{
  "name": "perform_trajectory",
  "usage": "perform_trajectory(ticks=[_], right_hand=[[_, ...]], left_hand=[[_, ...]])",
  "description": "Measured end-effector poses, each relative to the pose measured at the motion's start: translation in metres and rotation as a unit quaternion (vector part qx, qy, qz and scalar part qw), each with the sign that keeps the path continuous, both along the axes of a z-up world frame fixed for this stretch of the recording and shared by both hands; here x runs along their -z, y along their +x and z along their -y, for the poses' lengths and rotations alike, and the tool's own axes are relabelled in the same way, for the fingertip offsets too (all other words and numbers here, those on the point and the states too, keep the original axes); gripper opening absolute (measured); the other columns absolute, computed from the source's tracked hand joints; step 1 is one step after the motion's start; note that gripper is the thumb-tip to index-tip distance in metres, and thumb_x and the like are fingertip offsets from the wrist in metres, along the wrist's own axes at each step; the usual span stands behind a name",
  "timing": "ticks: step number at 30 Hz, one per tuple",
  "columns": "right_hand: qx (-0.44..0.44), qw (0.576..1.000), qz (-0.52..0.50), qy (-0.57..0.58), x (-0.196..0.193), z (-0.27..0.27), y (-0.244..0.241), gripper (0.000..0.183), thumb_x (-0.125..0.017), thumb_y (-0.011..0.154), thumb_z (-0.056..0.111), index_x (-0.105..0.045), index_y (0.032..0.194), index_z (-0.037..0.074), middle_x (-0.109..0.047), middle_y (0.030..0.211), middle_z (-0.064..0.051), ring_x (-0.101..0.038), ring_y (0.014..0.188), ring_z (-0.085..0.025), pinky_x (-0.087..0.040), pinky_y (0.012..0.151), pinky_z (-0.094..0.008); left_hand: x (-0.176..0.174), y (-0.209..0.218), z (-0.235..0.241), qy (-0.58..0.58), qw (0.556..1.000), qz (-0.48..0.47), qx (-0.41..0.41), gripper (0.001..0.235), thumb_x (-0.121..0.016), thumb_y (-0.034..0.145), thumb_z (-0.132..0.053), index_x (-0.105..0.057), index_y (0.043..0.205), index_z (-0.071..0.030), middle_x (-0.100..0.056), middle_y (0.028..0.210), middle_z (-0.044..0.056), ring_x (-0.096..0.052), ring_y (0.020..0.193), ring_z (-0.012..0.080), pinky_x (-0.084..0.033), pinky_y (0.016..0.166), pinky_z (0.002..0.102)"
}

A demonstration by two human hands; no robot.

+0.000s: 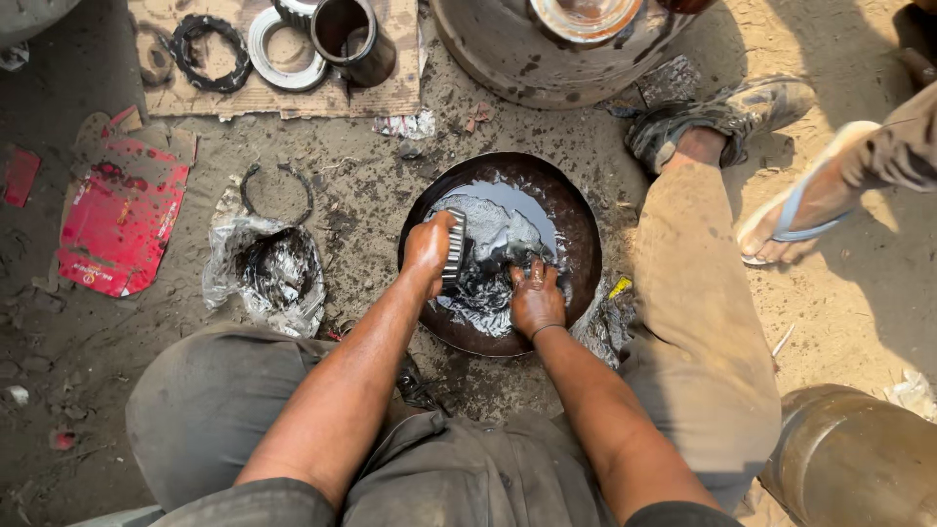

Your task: The person sits on the ground and scrubs a metal bearing and a long metal rod in a shallow pan of soapy water using a cloth. They rinse and wipe the parts, then place the cleaned bearing on a nearby barrel.

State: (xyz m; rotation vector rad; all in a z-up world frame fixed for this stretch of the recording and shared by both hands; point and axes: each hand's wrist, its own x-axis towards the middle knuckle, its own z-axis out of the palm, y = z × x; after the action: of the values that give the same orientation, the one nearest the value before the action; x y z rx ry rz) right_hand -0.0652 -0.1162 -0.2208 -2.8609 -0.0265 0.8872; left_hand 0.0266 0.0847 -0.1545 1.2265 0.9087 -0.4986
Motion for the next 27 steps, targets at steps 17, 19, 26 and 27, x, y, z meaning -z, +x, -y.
perform_trajectory(ticks=[17, 19, 26, 27], right_hand=[[0.215, 0.891, 0.328, 0.228, -0.109, -0.078, 0.051, 0.036, -0.065, 0.102, 0.037, -0.066, 0.116, 0.004, -0.064, 0.104, -0.014, -0.064, 0.102, -0.029, -0.052, 0.085, -0.04], [0.258, 0.885, 0.298, 0.249, -0.095, -0.066, 0.06, 0.039, -0.064, 0.101, 0.039, -0.065, 0.113, 0.003, -0.064, 0.097, -0.012, -0.065, 0.095, -0.028, -0.052, 0.084, -0.04], [0.462, 0.799, 0.124, 0.364, -0.055, -0.039, 0.062, 0.05, -0.051, 0.099, 0.047, -0.067, 0.105, 0.0, -0.068, 0.092, -0.017, -0.064, 0.087, -0.029, -0.053, 0.084, -0.043], [0.479, 0.788, 0.103, 0.372, -0.052, -0.038, 0.059, 0.052, -0.05, 0.099, 0.048, -0.068, 0.104, 0.0, -0.069, 0.091, -0.018, -0.064, 0.085, -0.029, -0.053, 0.083, -0.043]], left_hand=[[-0.014, -0.026, 0.017, -0.007, 0.998, -0.027, 0.05, 0.053, -0.056, 0.104, -0.049, -0.059, 0.138, -0.008, -0.065, 0.099, 0.004, -0.062, 0.085, 0.0141, -0.05, 0.075, 0.048], [-0.025, -0.034, 0.022, -0.028, 0.997, -0.044, 0.056, 0.056, -0.055, 0.106, -0.05, -0.058, 0.136, -0.004, -0.066, 0.098, 0.007, -0.062, 0.079, 0.0158, -0.05, 0.069, 0.047], [-0.069, -0.038, 0.03, -0.135, 0.989, -0.024, 0.051, 0.043, -0.059, 0.092, -0.039, -0.067, 0.108, 0.0, -0.068, 0.078, 0.011, -0.065, 0.054, 0.0207, -0.057, 0.048, 0.038], [-0.071, -0.039, 0.03, -0.145, 0.988, -0.026, 0.049, 0.04, -0.059, 0.09, -0.037, -0.067, 0.106, -0.001, -0.068, 0.077, 0.01, -0.065, 0.054, 0.0199, -0.058, 0.047, 0.037]])
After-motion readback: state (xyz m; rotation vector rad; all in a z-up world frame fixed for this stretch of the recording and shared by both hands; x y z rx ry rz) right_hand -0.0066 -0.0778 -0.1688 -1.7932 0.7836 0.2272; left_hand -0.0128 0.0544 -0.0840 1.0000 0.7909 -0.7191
